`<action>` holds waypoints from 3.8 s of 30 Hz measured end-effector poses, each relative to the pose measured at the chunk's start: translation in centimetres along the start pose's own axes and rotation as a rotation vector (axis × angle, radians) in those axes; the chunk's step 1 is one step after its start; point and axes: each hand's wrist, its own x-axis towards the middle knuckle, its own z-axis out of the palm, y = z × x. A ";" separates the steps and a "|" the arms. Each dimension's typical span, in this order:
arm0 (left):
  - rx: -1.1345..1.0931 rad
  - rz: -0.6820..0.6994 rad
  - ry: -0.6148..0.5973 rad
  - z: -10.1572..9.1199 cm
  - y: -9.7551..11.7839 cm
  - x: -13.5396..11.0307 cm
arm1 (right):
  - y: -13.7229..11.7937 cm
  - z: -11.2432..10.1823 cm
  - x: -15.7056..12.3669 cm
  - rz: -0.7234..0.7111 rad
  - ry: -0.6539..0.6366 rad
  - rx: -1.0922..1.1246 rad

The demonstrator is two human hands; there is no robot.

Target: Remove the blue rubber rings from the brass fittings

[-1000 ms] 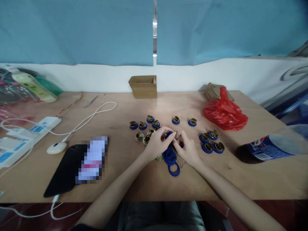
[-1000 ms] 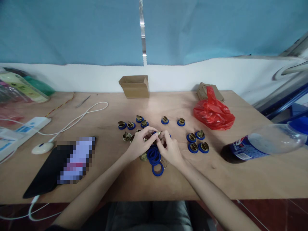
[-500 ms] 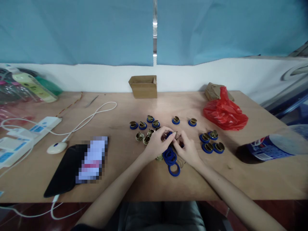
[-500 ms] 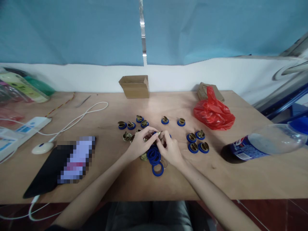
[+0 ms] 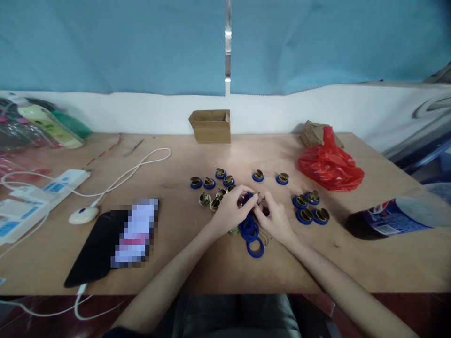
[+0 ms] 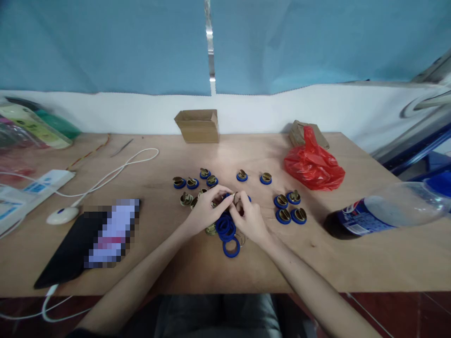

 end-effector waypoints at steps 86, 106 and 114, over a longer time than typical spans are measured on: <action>0.014 0.015 0.016 0.1 0.1 -0.1 | -0.5 -0.2 0.0 -0.021 -0.014 0.008; 0.019 0.013 0.016 0.1 0.0 -0.2 | -0.5 -0.2 -0.1 -0.023 -0.028 0.010; 0.026 0.011 0.013 0.0 0.1 -0.1 | -0.6 -0.3 -0.1 -0.016 -0.027 0.009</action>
